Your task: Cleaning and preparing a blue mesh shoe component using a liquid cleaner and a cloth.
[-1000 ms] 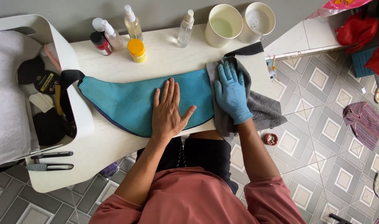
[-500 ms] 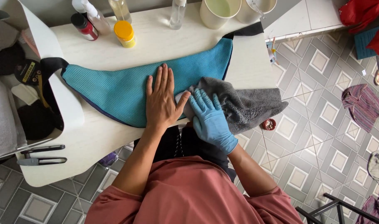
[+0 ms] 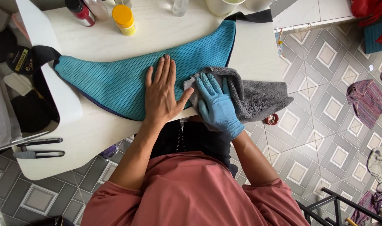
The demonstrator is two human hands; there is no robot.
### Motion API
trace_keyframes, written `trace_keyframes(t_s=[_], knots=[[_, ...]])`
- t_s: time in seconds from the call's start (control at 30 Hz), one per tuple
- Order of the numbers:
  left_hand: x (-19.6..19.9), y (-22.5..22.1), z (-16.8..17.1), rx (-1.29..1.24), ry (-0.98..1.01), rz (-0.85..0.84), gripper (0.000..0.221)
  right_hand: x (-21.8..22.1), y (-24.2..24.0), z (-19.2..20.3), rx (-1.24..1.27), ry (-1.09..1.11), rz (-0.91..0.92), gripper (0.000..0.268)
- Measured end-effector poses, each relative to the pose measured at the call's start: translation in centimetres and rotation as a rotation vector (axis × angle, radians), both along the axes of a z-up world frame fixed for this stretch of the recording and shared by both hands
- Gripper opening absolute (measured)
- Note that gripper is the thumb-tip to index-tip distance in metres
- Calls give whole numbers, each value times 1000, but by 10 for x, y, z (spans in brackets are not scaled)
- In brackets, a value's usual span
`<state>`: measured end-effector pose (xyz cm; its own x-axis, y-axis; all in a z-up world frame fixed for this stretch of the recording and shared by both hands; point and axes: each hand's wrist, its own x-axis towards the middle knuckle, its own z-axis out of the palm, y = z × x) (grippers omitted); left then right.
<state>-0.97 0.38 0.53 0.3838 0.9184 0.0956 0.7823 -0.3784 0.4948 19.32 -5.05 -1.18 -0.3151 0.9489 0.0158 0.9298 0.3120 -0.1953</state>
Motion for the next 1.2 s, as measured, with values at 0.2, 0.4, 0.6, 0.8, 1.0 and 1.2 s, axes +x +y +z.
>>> trace_keyframes(t_s=[0.2,0.4,0.6,0.8,1.0,1.2], knots=[[1,0,-3,66,4,25,80,11,21,8,45,48,-107,82],[3,5,-22,163,-10,84,48,35,61,-19,85,203,-221,76],[4,5,-29,295,-73,124,30,34,55,-18,81,276,-237,71],[5,15,-44,249,-45,97,14,33,55,-18,94,265,-245,71],[-4,35,21,201,130,147,44,31,54,-21,108,297,-261,71],[-14,18,16,300,177,153,40,30,50,-19,104,308,-261,69]])
